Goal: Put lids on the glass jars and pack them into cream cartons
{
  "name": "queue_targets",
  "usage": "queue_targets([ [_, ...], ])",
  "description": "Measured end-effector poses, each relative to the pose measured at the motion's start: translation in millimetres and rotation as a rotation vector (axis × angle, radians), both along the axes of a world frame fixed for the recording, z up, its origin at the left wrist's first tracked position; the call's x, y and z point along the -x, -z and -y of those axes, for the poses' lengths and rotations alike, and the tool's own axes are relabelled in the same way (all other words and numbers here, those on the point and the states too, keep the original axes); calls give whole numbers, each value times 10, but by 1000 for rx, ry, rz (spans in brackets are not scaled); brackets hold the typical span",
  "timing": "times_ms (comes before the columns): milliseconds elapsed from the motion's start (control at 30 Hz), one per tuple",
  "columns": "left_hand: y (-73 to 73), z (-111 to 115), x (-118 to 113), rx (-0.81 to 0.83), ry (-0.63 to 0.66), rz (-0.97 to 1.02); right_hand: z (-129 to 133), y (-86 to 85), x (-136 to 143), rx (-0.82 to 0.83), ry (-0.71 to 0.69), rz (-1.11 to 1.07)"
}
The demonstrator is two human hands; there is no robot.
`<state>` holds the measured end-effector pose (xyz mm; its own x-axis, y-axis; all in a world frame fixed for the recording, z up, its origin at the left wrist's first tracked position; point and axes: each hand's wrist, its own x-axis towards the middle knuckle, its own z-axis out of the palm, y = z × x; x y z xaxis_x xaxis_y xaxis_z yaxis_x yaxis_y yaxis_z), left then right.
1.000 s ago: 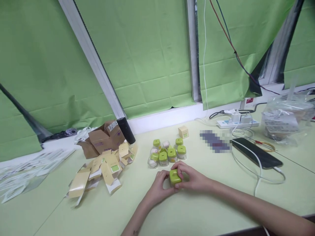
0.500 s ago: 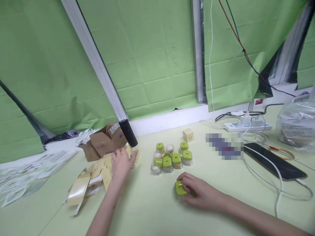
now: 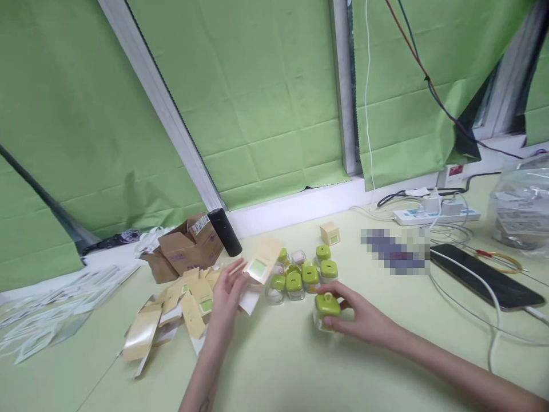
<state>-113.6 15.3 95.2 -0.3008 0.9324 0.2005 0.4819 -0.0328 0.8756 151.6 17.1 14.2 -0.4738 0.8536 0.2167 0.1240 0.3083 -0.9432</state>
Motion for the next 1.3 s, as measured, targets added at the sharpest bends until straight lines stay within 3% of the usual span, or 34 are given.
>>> queue_targets([
  [100, 161, 115, -373, 127, 232, 316, -86, -72, -67, 62, 39, -118],
  [200, 388, 68, -605, 141, 392, 390, -177, -152, -165, 49, 149, -255],
  [333, 627, -14, -698, 186, 636, 464, -270, -261, -287, 20, 256, -314],
  [433, 719, 21, -709, 302, 827, 554, -291, -264, -282, 151, 194, -400],
  [567, 805, 108, -714, 367, 960, 617, -251, -161, -158, 337, -7, -529],
  [733, 916, 148, -717, 391, 1090, 606, -205, -51, -59, 438, 10, -556],
  [833, 989, 142, -717, 377, 1129, 614, -193, -51, -57, 462, 32, -518],
  [1033, 1079, 107, -682, 329, 1018, 469, -172, -89, -74, 458, 150, -361],
  [1300, 1116, 163, -734, 299, 948, 500, -125, -182, -107, 373, 88, -267],
])
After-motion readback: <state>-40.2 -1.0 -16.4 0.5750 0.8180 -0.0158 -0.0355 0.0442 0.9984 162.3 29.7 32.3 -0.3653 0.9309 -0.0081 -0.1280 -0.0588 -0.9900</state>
